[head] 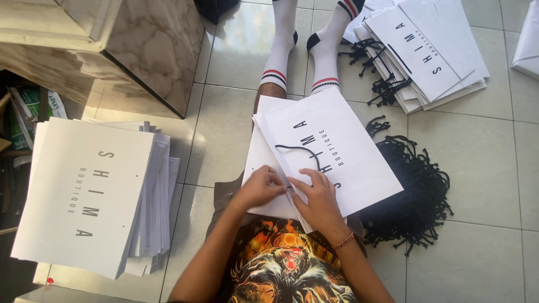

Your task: The person sits on the floor and threads black drawstrings through holes in white paper shopping bags labeled 'SHIMA BOUTIQUE'. They pull the strings through, tie knots, and place the finished bags into a stack.

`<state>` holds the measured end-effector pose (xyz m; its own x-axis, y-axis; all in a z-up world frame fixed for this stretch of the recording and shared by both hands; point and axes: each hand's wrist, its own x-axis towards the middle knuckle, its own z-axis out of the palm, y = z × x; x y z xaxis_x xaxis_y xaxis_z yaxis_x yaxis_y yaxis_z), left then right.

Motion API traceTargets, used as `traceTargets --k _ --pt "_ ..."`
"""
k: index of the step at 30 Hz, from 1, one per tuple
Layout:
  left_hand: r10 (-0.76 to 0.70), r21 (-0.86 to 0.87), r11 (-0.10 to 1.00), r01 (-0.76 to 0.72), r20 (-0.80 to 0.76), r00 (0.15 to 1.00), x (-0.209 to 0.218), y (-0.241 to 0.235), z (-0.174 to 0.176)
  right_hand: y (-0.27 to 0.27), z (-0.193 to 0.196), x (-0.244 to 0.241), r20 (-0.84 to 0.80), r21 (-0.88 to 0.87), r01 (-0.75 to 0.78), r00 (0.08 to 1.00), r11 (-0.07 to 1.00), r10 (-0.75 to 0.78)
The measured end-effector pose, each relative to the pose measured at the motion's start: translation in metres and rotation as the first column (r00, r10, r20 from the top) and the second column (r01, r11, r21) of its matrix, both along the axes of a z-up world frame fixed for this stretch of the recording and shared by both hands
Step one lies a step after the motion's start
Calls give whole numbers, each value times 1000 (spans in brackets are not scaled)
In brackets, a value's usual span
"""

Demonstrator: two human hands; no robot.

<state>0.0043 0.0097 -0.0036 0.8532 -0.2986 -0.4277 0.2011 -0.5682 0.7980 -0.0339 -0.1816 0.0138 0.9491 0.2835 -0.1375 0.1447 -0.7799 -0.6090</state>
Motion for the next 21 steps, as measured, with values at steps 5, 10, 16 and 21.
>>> traceTargets --k 5,10,16,21 --pt "14 -917 391 -78 -79 997 -2 35 23 -3 -16 0 -39 -27 1 999 1000 -2" --pt "48 -923 362 -130 -121 991 -3 15 25 -10 -8 7 35 311 -41 999 949 32" --pt "-4 -666 736 -124 -188 982 -3 -8 50 -18 -3 11 14 831 82 986 550 -168" --pt "208 -501 852 -154 52 977 -10 -16 60 -29 23 19 292 449 -88 955 889 -53"
